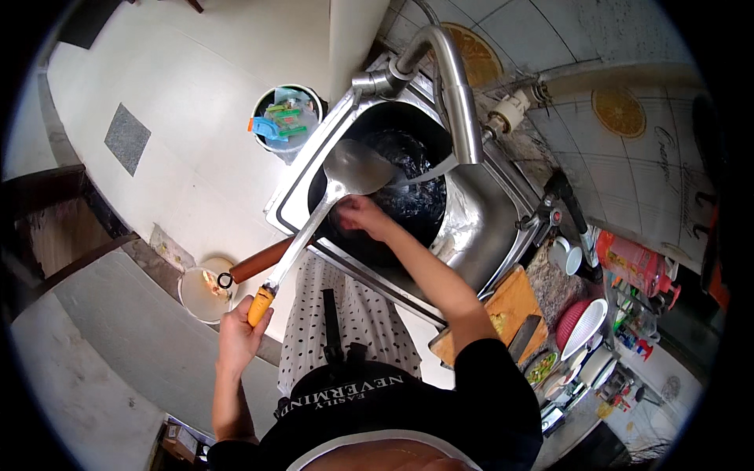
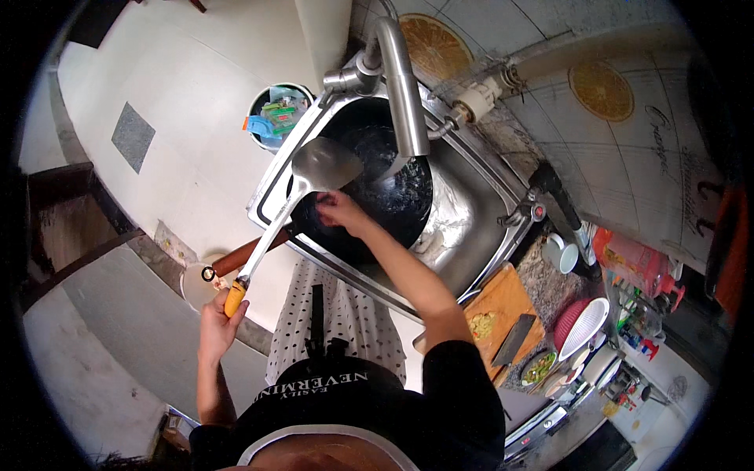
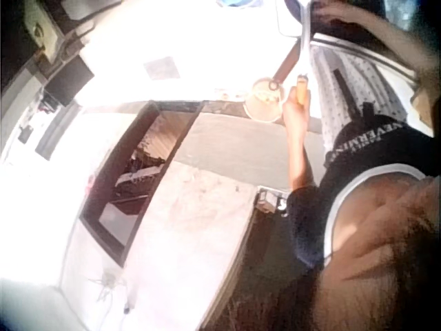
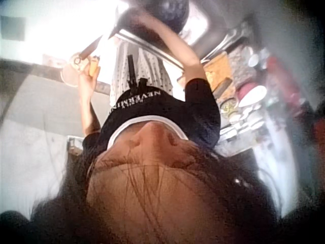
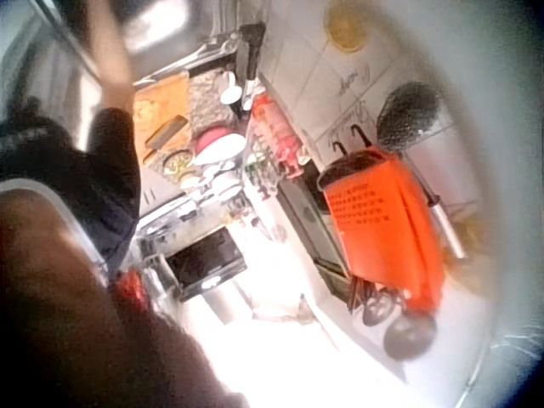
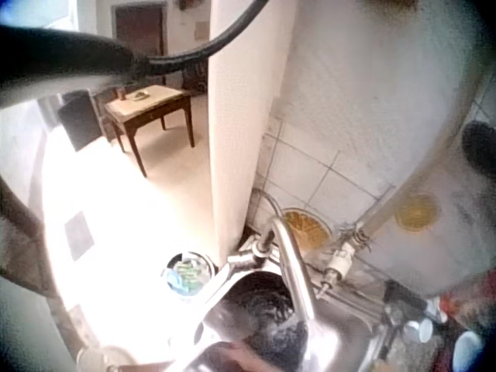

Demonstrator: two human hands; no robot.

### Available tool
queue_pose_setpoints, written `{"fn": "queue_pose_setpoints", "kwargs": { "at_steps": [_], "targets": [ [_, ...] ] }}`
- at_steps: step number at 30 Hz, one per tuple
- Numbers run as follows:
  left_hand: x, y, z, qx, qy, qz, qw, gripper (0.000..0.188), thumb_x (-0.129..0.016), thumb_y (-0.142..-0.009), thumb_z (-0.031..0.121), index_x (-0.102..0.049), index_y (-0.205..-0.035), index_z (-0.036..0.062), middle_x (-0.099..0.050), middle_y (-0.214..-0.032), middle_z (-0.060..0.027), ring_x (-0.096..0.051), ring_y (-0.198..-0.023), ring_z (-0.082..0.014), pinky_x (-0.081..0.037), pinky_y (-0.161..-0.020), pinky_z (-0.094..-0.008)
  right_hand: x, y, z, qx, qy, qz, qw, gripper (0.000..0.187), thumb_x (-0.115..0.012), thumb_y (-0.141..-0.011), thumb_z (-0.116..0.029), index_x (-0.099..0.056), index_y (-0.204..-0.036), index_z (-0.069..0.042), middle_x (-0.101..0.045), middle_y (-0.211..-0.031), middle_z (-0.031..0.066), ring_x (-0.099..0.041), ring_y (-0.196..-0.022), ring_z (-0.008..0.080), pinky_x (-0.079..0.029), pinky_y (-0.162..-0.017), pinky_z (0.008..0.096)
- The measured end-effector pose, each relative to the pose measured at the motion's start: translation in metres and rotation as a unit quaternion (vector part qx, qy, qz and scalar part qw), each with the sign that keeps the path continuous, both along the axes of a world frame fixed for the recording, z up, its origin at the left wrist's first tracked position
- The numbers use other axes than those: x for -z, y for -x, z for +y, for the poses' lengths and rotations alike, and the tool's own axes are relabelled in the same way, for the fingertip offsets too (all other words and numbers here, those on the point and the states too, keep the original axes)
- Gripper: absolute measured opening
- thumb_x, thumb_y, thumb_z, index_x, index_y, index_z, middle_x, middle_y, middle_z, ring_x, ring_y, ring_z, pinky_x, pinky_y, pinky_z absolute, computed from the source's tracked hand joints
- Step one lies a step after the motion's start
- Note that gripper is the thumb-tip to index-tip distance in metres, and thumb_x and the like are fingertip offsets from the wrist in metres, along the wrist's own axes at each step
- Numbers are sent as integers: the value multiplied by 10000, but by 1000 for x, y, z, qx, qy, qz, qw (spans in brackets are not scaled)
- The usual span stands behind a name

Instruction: The person prepares food by adding seasoning from a packet into a wok containing meat and vegetables, stirring the contents with a spatula, adding water from a cup, and using chopsticks to taste the dish. The person then transfers the cooked food from the wok onto a plate using the spatula, and afterwards washes the wok and spatula in a sink with running water.

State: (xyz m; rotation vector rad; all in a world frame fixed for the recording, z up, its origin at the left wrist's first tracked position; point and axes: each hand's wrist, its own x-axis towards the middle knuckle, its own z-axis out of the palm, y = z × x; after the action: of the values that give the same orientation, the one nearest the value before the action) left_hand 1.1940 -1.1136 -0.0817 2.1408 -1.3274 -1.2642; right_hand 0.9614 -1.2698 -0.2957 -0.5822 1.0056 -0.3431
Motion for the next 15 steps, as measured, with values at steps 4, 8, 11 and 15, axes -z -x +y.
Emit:
{"fn": "queue_pose_setpoints", "kwargs": {
  "at_steps": [4, 8, 11, 15],
  "targets": [
    [2, 3, -1, 2, 8, 5, 1000, 139, -619, -753, 115, -517, -747, 22, -468, -529, -106, -432, -441, -175, -375, -456, -278, -7, 99, 18, -419, 279, 15, 864, 202, -585, -678, -34, -555, -877, -50, -555, -770, 10, -508, -700, 108, -434, -635, 250],
    [4, 3, 0, 8, 12, 2, 1000, 129, -622, -750, 110, -525, -754, 25, -465, -526, -100, -441, -443, -166, -378, -456, -276, 6, 162, -30, -521, 397, 575, 491, 173, -482, -742, -71, -620, -841, -102, -584, -953, 77, -557, -871, 264, -450, -726, 358],
    [0, 3, -2, -2, 2, -3, 1000, 123, -624, -745, 106, -532, -761, 27, -467, -523, -96, -446, -442, -163, -380, -456, -274, 23, 152, -38, -474, 462, 586, 468, 188, -443, -788, -149, -599, -879, -99, -558, -1009, 80, -541, -901, 286, -454, -718, 364],
    [1, -3, 2, -19, 19, 5, 1000, 124, -623, -740, 100, -532, -759, 19, -475, -524, -91, -448, -444, -155, -381, -456, -275, 29, 112, 39, -435, 349, 366, 745, 287, -522, -664, -29, -587, -930, -117, -531, -1012, 132, -502, -976, 303, -407, -845, 379]
  ]
}}
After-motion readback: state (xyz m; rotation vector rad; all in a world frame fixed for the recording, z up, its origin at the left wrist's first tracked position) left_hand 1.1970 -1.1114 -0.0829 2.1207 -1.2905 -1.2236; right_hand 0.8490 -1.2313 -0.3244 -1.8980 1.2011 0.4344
